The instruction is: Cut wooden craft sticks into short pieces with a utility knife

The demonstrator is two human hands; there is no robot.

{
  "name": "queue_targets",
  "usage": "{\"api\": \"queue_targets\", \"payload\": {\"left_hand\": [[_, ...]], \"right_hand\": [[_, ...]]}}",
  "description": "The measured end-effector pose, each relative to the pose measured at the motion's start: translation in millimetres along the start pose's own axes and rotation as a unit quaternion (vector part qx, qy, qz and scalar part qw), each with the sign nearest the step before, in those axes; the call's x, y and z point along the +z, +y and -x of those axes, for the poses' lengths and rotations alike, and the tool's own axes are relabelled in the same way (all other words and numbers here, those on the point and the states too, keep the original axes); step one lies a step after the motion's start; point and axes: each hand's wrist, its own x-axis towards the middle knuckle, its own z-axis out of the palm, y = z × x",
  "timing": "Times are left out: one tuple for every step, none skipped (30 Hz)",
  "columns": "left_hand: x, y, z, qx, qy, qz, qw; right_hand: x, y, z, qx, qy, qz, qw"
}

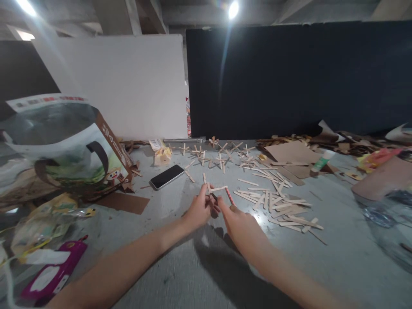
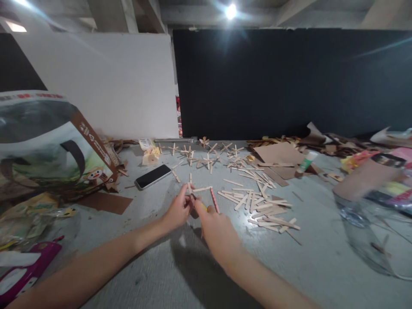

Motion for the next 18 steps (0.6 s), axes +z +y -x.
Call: {"api": "queue_targets", "payload": {"left_hand": [[-0.2,1,0,0.003,-0.004,-0.002,1.000],[-0.6,1,0,0.005,-0.009,-0.003,1.000],[-1.1,1,0,0.006,-0.014,-0.002,1.000],[-1.7,1,-1,0.004,-0.017,0.002,1.000],[-2.3,0,-1,0.002,-0.019,0.007,1.000],[-3.0,-1,-1,0.000,-0.017,0.011,1.000],[-3.6,-2,-1,-0.001,-0.013,0.011,1.000],[-4.2,-3,-1,-0.001,-0.006,0.008,1.000],[-4.6,-3,-1,0.000,0.001,0.002,1.000],[-4.9,-3,-1,0.001,0.008,-0.005,1.000],[-5.2,-3,-1,0.002,0.016,-0.012,1.000],[-5.3,-3,-1,0.004,0.021,-0.019,1.000],[-5.3,-2,-1,0.005,0.023,-0.025,0.999],[-5.3,-1,-1,0.007,0.023,-0.029,0.999],[-5.1,0,0,0.009,0.021,-0.031,0.999],[-4.9,1,0,0.010,0.019,-0.031,0.999],[-4.5,1,-1,0.010,0.017,-0.028,0.999],[-4.0,2,-1,0.009,0.018,-0.022,1.000]], "right_hand": [[1,0,0,0.002,-0.002,0.007,1.000],[0,1,-1,-0.001,0.001,0.006,1.000],[-2,3,-2,-0.009,0.003,-0.001,1.000],[-5,4,-3,-0.017,0.004,-0.013,1.000],[-7,5,-4,-0.027,0.005,-0.027,0.999],[-9,4,-5,-0.029,0.006,-0.037,0.999],[-9,2,-5,-0.023,0.005,-0.043,0.999],[-8,0,-5,-0.014,0.002,-0.043,0.999],[-6,-3,-5,-0.007,-0.001,-0.038,0.999],[-3,-6,-4,-0.002,-0.004,-0.034,0.999],[0,-8,-4,0.002,-0.005,-0.033,0.999],[1,-9,-4,-0.002,-0.007,-0.033,0.999],[2,-8,-4,-0.008,-0.006,-0.039,0.999],[0,-6,-5,-0.016,-0.002,-0.047,0.999],[-3,-3,-7,-0.027,0.003,-0.058,0.998],[-6,1,-9,-0.034,0.009,-0.069,0.997],[-10,5,-11,-0.041,0.013,-0.080,0.996],[-14,7,-13,-0.046,0.018,-0.089,0.995]]}}
